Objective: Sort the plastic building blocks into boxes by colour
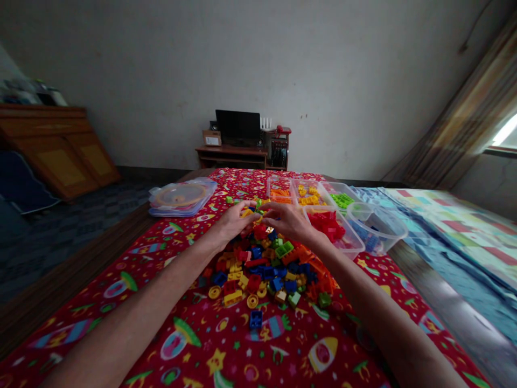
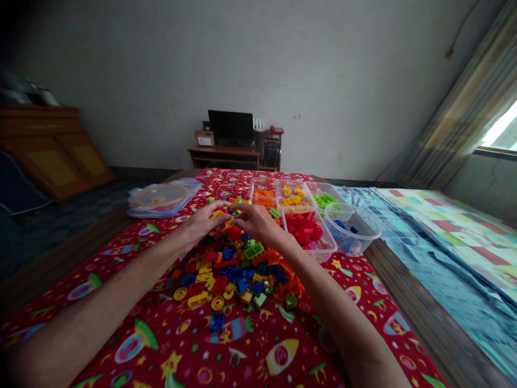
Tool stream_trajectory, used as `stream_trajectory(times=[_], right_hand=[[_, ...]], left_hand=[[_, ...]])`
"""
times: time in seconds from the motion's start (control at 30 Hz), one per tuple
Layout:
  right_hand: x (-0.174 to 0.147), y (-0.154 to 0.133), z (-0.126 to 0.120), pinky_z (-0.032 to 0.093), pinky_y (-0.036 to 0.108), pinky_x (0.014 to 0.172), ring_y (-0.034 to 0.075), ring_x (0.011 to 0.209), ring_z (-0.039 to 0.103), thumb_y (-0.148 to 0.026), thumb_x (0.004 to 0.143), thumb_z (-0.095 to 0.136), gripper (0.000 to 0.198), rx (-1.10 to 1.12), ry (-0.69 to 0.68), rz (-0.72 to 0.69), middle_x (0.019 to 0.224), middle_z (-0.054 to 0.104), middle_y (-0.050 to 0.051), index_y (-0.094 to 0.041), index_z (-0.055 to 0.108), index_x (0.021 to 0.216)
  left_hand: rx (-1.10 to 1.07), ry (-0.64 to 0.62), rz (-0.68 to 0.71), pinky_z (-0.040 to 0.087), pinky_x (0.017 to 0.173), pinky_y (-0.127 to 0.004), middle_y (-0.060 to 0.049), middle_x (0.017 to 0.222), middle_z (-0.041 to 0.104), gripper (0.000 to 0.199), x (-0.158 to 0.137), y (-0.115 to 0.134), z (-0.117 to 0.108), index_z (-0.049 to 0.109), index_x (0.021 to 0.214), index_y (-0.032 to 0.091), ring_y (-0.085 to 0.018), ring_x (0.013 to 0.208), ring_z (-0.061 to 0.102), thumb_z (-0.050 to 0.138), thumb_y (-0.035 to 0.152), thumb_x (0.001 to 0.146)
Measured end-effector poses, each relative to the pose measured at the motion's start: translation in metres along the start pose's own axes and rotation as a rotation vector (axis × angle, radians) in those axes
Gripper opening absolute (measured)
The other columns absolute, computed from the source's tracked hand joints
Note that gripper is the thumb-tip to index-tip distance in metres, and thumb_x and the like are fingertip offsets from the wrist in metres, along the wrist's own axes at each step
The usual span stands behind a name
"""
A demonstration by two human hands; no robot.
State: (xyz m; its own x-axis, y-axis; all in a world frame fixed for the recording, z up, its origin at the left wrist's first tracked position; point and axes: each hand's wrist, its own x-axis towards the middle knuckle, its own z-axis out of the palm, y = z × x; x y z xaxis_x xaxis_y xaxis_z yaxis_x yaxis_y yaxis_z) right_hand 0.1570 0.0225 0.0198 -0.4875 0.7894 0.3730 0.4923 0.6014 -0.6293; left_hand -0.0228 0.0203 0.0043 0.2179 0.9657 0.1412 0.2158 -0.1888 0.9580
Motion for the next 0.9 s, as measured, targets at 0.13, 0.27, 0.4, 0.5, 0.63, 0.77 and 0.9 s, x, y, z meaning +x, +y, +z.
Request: stream_trajectory(times=[0.13, 0.27, 0.4, 0.5, 0.63, 0.77, 0.9], right_hand=[[-0.001, -0.007, 0.006, 0.038, 0.020, 0.061, 0.010, 0.063, 0.057, -0.018, 0.081, 0.061, 0.019, -0.078, -0.045, -0.019, 0.074, 0.068, 0.002, -0.013, 0.069, 0.098], [-0.003, -0.005, -0.002, 0.032, 0.020, 0.057, 0.007, 0.057, 0.048, -0.019, 0.082, 0.059, 0.013, -0.196, -0.056, -0.020, 0.063, 0.059, -0.002, -0.012, 0.070, 0.085], [-0.004, 0.008, -0.028, 0.026, 0.021, 0.051, 0.006, 0.051, 0.039, -0.020, 0.079, 0.059, 0.015, -0.305, -0.200, 0.009, 0.056, 0.051, -0.003, -0.013, 0.067, 0.070], [-0.002, 0.030, -0.052, 0.031, 0.022, 0.054, 0.009, 0.054, 0.047, -0.020, 0.081, 0.053, 0.018, -0.409, 0.042, 0.070, 0.061, 0.059, 0.001, -0.014, 0.067, 0.072], [-0.001, 0.062, -0.074, 0.046, 0.033, 0.076, 0.024, 0.088, 0.063, -0.029, 0.085, 0.053, 0.033, -0.554, 0.464, 0.151, 0.097, 0.070, 0.016, -0.011, 0.066, 0.109], [-0.004, 0.063, -0.073, 0.048, 0.038, 0.082, 0.027, 0.095, 0.065, -0.028, 0.087, 0.051, 0.038, -0.540, 0.403, 0.185, 0.103, 0.070, 0.018, -0.009, 0.064, 0.117], [-0.006, 0.025, -0.046, 0.048, 0.030, 0.074, 0.019, 0.083, 0.067, -0.029, 0.090, 0.049, 0.038, -0.266, 0.124, 0.006, 0.096, 0.073, 0.010, -0.015, 0.064, 0.121]], left_hand=[[-0.012, 0.024, -0.012, 0.030, 0.042, -0.019, 0.009, 0.054, 0.046, 0.069, -0.002, 0.001, 0.004, 0.049, 0.123, 0.014, -0.008, 0.044, 0.039, 0.071, 0.051, 0.068], [0.091, 0.010, 0.010, 0.032, 0.045, -0.021, 0.004, 0.063, 0.056, 0.051, -0.001, -0.004, 0.004, 0.059, 0.109, 0.016, -0.009, 0.048, 0.043, 0.064, 0.053, 0.075], [-0.028, 0.035, -0.047, 0.039, 0.054, -0.022, -0.002, 0.086, 0.063, 0.035, -0.002, -0.001, 0.002, 0.058, 0.107, 0.017, -0.011, 0.063, 0.052, 0.058, 0.038, 0.080], [-0.286, 0.006, -0.126, 0.042, 0.060, -0.022, -0.004, 0.093, 0.060, 0.046, -0.004, 0.005, 0.003, 0.052, 0.115, 0.016, -0.011, 0.070, 0.054, 0.058, 0.016, 0.069], [-0.377, -0.006, -0.110, 0.044, 0.067, -0.023, -0.004, 0.093, 0.058, 0.057, -0.005, 0.009, 0.005, 0.051, 0.117, 0.017, -0.011, 0.076, 0.055, 0.058, 0.007, 0.061], [-0.321, -0.063, -0.054, 0.045, 0.074, -0.027, -0.004, 0.092, 0.062, 0.058, -0.004, 0.004, 0.008, 0.051, 0.120, 0.017, -0.014, 0.081, 0.059, 0.068, 0.013, 0.065], [-0.231, -0.130, 0.014, 0.047, 0.075, -0.028, -0.005, 0.091, 0.065, 0.040, -0.003, 0.001, 0.008, 0.061, 0.099, 0.015, -0.017, 0.082, 0.061, 0.076, 0.033, 0.067]])
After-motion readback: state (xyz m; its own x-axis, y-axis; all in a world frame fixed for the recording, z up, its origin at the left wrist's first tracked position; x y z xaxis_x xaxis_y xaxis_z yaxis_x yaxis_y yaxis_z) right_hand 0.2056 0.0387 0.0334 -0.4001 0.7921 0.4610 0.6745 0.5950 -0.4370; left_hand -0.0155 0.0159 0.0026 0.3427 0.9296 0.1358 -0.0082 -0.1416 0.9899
